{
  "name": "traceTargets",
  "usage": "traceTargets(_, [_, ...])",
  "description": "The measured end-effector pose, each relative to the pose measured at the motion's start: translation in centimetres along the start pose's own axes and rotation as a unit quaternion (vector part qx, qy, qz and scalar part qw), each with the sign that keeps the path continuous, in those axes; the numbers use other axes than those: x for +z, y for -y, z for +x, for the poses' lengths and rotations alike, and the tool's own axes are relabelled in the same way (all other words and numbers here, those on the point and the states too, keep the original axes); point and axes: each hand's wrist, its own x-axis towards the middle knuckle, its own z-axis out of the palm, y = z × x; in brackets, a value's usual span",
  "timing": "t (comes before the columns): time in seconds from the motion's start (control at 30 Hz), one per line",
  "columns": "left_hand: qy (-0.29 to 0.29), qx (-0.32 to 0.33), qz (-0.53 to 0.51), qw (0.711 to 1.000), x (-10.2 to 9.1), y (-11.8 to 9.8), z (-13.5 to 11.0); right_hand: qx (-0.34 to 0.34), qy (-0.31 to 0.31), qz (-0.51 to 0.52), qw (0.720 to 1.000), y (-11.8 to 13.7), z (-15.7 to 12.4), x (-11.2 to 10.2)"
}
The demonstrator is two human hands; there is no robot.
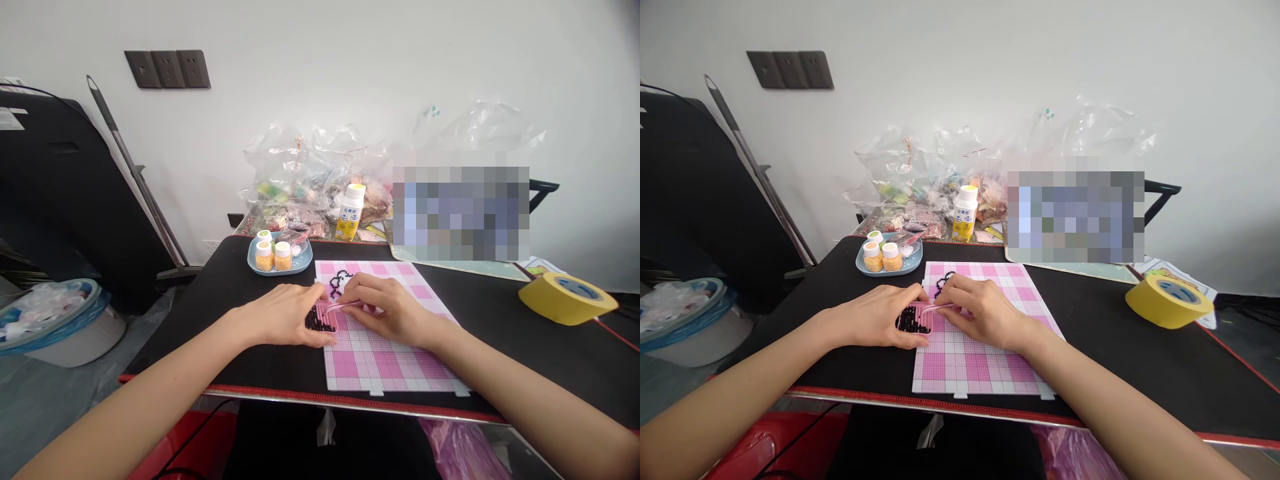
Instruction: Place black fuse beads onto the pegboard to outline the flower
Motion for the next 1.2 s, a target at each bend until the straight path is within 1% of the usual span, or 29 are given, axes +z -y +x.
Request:
traceTargets(0.07, [0.002,-0.007,0.001,1.000,-0.1,-0.1,0.0,0.006,-0.024,-0.012,1.000,-0.2,0.0,-0.4])
traceTargets(0.13, [0.006,-0.015,0.002,1.000,-0.1,-0.1,-0.1,0.031,-0.033,-0.037,0.998,-0.5,0.0,-0.8])
traceTargets(0.27, [0.011,-0.021,-0.002,1.000,-0.2,-0.2,-0.1,0.075,-0.011,-0.082,0.994,-1.0,-0.2,-1.2])
traceTargets(0.53, [0.014,-0.018,0.003,1.000,-0.3,-0.3,-0.1,0.094,0.013,-0.114,0.989,-0.9,-0.3,-1.1])
traceTargets(0.83, [0.022,-0.010,0.008,1.000,-0.3,-0.2,0.0,0.090,0.026,-0.136,0.986,-1.1,-0.3,-1.1])
traceTargets(1.2, [0.019,0.000,0.011,1.000,-0.3,-0.3,-0.1,0.088,0.020,-0.138,0.986,-1.1,-0.4,-1.0])
